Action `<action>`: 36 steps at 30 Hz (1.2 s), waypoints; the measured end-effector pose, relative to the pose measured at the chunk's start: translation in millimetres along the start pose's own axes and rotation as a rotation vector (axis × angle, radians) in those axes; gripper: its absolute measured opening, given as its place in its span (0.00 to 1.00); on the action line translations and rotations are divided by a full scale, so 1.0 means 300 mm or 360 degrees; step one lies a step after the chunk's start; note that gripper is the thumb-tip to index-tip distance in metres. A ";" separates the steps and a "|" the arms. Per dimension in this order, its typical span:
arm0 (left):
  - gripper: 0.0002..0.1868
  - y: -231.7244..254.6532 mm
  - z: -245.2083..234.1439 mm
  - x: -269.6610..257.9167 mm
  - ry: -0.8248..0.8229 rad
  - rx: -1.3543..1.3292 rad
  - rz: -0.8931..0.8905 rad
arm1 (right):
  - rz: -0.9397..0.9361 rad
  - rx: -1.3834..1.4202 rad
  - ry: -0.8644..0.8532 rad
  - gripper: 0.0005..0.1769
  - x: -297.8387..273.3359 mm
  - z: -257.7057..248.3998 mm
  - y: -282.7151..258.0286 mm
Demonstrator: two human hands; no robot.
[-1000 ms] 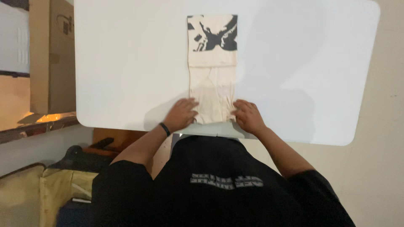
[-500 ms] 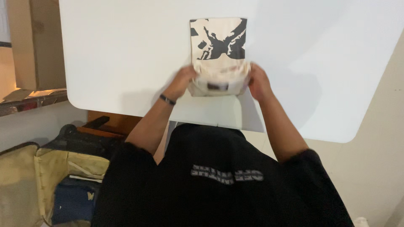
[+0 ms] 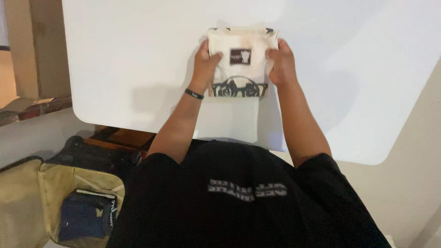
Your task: The person folds a white t-shirt and black trousers by hand on a white table and places them into a suitcase.
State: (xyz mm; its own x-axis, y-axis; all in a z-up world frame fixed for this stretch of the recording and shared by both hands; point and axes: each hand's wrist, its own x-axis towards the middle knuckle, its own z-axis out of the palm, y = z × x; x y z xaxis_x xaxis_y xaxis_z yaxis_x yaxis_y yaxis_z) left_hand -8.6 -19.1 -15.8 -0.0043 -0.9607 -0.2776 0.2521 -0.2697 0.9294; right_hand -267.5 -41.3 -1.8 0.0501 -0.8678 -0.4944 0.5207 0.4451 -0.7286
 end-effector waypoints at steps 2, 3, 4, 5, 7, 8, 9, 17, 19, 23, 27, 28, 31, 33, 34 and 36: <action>0.24 0.006 -0.004 0.053 0.0182 -0.0136 -0.0157 | 0.0005 0.0067 -0.0027 0.20 0.039 0.018 -0.018; 0.24 0.007 -0.008 0.045 0.0183 -0.0133 -0.0161 | 0.0086 -0.0053 0.0063 0.18 0.056 0.023 -0.020; 0.26 0.018 -0.014 0.059 0.0130 -0.0239 -0.0170 | 0.0152 -0.0175 0.0146 0.17 0.083 0.029 -0.028; 0.28 0.027 -0.018 0.075 0.0076 -0.0344 -0.0180 | 0.0139 -0.0173 0.0141 0.17 0.092 0.031 -0.026; 0.34 0.023 -0.016 0.085 0.0032 -0.0164 -0.0082 | 0.0097 -0.0196 0.0182 0.21 0.094 0.021 -0.016; 0.42 0.005 -0.031 0.054 -0.0002 0.0029 -0.0024 | 0.0123 -0.0189 0.0190 0.21 0.083 0.011 0.002; 0.42 -0.017 -0.040 0.027 0.0008 0.0036 -0.0050 | 0.0123 -0.0154 0.0146 0.22 0.079 0.000 0.010; 0.45 -0.112 -0.038 0.138 0.0211 0.0065 0.0093 | -0.0037 -0.0091 0.0152 0.22 0.178 -0.026 0.019; 0.46 -0.108 -0.025 0.157 0.0205 0.0158 0.0206 | -0.0010 -0.0230 0.0193 0.25 0.174 -0.031 0.027; 0.47 -0.033 0.012 0.026 0.0355 0.0174 0.0087 | -0.0322 -0.0997 0.0237 0.30 0.089 -0.010 0.013; 0.39 0.005 0.051 -0.140 0.0419 0.1252 0.0593 | -0.1447 -0.2351 0.0157 0.34 -0.058 0.025 0.034; 0.36 0.003 0.077 -0.187 0.0316 0.1552 0.0608 | -0.1424 -0.2378 0.0046 0.34 -0.084 0.050 0.045; 0.34 -0.019 0.130 -0.213 0.0094 0.2020 0.0579 | -0.1053 -0.2736 -0.0198 0.36 -0.111 0.107 0.092; 0.34 -0.018 0.136 -0.193 -0.0006 0.2181 0.0569 | -0.1063 -0.2755 -0.0170 0.37 -0.108 0.116 0.099; 0.35 -0.017 0.129 -0.189 -0.0043 0.2180 0.0565 | -0.1071 -0.2768 -0.0148 0.38 -0.101 0.118 0.107; 0.36 -0.017 0.119 -0.181 -0.0086 0.2184 0.0552 | -0.1088 -0.2779 -0.0114 0.37 -0.101 0.108 0.116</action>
State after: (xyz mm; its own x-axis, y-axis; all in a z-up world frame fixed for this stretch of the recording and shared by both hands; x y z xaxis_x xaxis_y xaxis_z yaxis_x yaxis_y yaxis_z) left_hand -44.2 32.2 3.1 -0.1820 -0.9833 -0.0092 -0.8783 0.1584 0.4511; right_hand -223.3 -6.6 3.3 0.2913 -0.9559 0.0377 -0.8770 -0.2826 -0.3886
